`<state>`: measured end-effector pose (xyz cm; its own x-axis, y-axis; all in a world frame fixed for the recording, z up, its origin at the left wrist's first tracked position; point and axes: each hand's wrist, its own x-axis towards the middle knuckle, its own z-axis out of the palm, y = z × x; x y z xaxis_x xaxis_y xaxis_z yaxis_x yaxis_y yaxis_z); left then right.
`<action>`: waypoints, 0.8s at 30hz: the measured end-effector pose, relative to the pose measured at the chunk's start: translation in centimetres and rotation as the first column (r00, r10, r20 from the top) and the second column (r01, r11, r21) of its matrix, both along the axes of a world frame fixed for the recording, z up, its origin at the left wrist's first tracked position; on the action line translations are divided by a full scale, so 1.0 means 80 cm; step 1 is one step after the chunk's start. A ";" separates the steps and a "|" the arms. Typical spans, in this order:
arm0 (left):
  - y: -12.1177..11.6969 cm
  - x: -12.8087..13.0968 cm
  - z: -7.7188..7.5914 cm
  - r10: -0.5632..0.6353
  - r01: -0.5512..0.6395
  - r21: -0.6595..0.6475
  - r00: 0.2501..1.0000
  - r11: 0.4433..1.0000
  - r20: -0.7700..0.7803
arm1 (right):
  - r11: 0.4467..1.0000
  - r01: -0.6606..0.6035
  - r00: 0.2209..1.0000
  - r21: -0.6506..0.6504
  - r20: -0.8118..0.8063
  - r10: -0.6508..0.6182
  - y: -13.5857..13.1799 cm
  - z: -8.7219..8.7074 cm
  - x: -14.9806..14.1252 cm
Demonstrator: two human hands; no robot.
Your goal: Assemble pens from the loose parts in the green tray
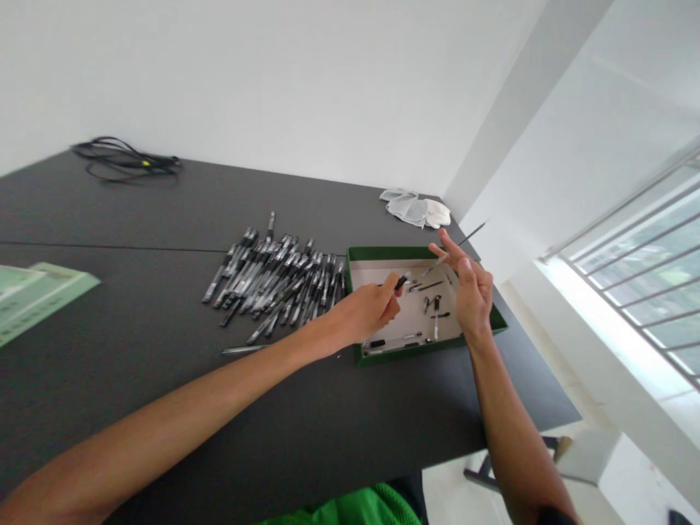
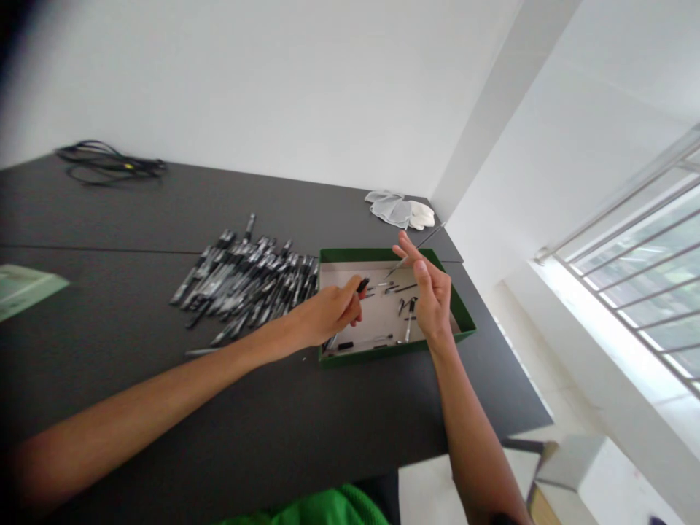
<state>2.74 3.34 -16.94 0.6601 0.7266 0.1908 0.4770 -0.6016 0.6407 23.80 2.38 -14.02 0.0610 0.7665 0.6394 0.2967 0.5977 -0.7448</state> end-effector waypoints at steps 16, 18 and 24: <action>-0.003 0.000 0.004 0.001 0.003 0.066 0.999 0.998 -0.050 | 0.998 -0.059 0.998 0.013 0.037 0.059 0.001 -0.008 -0.007; -0.003 0.000 0.004 0.003 0.001 0.073 0.998 0.997 -0.061 | 0.999 -0.047 0.998 0.010 0.052 0.046 0.000 -0.007 -0.007; -0.002 -0.001 0.004 -0.016 0.018 0.045 0.999 0.999 -0.049 | 0.999 -0.045 0.993 -0.023 0.104 0.047 0.002 -0.007 -0.005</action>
